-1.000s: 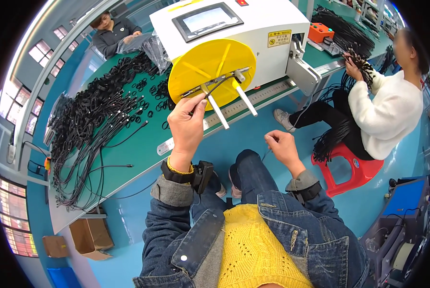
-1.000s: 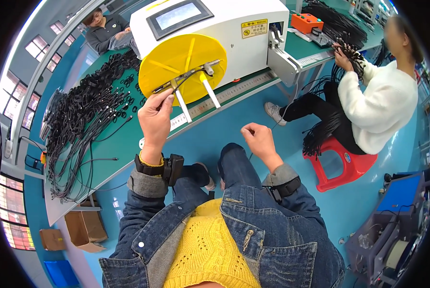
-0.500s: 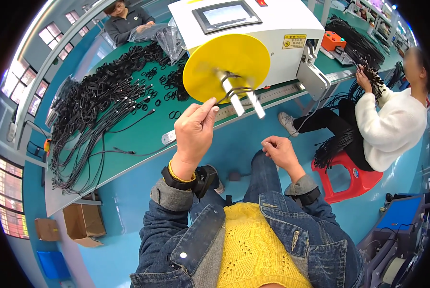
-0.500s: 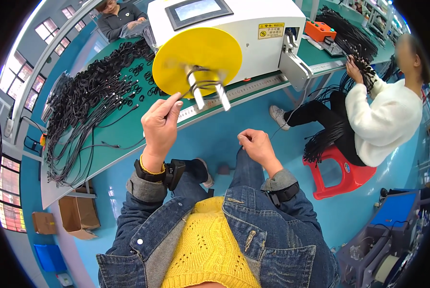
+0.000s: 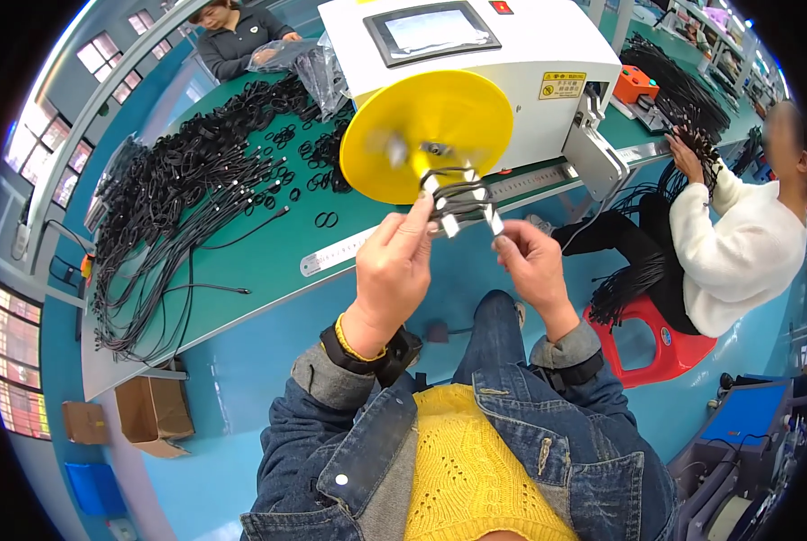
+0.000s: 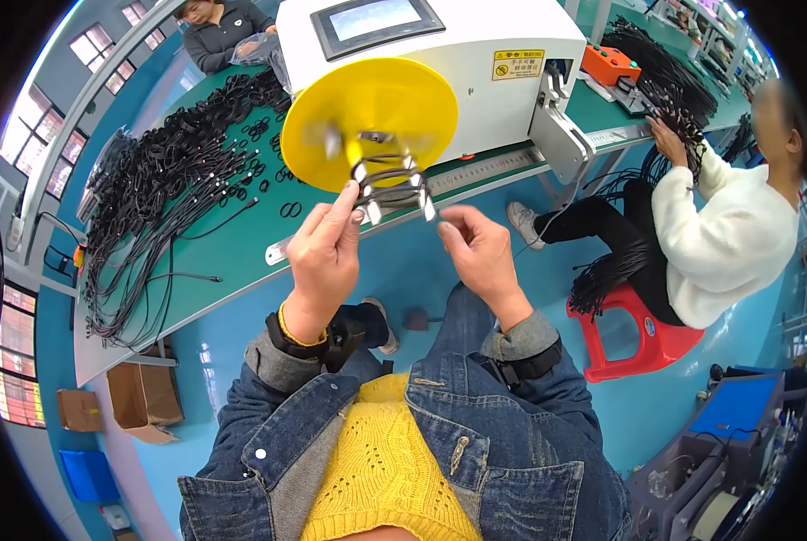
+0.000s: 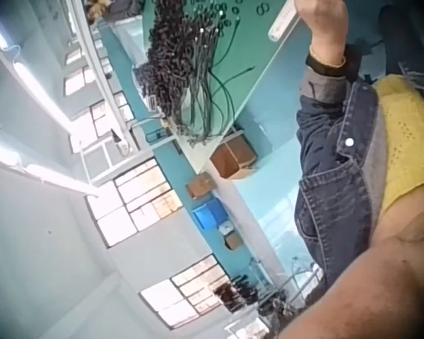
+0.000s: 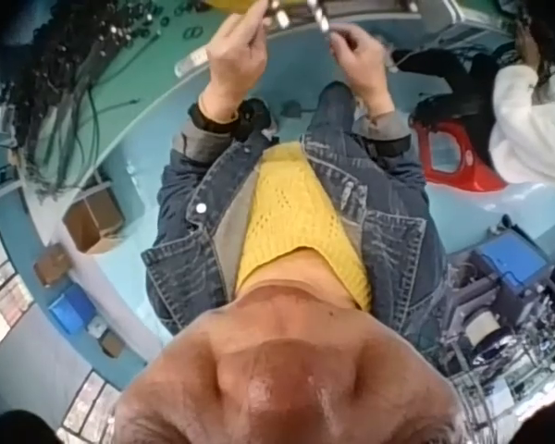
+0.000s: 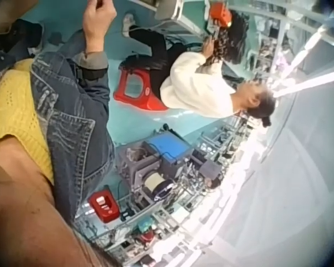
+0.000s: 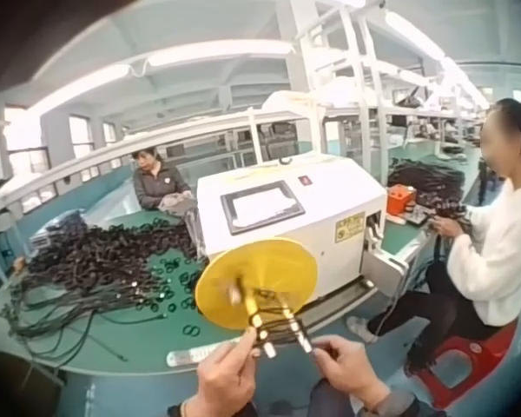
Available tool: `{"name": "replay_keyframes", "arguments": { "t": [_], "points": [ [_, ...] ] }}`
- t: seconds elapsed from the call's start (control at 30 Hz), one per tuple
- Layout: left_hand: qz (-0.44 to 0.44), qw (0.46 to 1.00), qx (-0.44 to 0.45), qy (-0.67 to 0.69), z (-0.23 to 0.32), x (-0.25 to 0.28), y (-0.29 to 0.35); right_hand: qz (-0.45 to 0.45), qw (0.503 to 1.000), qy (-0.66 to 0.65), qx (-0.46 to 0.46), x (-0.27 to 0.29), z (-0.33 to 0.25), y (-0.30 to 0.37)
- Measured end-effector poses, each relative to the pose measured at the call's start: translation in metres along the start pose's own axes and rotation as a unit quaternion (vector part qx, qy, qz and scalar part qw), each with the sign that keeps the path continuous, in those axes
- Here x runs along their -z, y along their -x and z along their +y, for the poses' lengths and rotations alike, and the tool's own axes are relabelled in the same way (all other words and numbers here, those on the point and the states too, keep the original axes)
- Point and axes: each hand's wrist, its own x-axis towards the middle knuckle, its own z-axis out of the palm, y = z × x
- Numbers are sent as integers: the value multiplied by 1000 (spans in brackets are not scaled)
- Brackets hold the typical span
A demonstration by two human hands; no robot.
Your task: The person picks up a cable, winds it around the bars of a machine, and removes the coiled cable. They then pick up a tie and wrap it around the coiled cable, repeating the process for several cables.
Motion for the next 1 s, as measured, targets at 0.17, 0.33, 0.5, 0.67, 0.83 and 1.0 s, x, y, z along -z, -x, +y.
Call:
{"name": "replay_keyframes", "arguments": {
  "t": [0.17, 0.33, 0.5, 0.67, 0.83, 1.0],
  "points": [
    [0, 990, -102, -94, 13, -14, -13, 32, 985, -8, 168, -8, -44, -6],
    [-10, 979, -141, -145, 21, -17, -21, -1, 982, 56, 178, -3, -46, -11],
    [-113, 971, -1, -211, 33, -9, -22, -17, 981, 139, 137, 6, -46, -26],
    [-147, 967, -25, -208, 14, -6, -26, -58, 975, 9, 214, 7, -32, -59],
    [-231, 969, 50, -64, 10, -1, -29, -157, 968, -55, 189, 7, -26, -68],
    [-164, 985, 46, -2, 6, -6, -27, -190, 957, -56, 212, 6, -24, -72]
  ]
}}
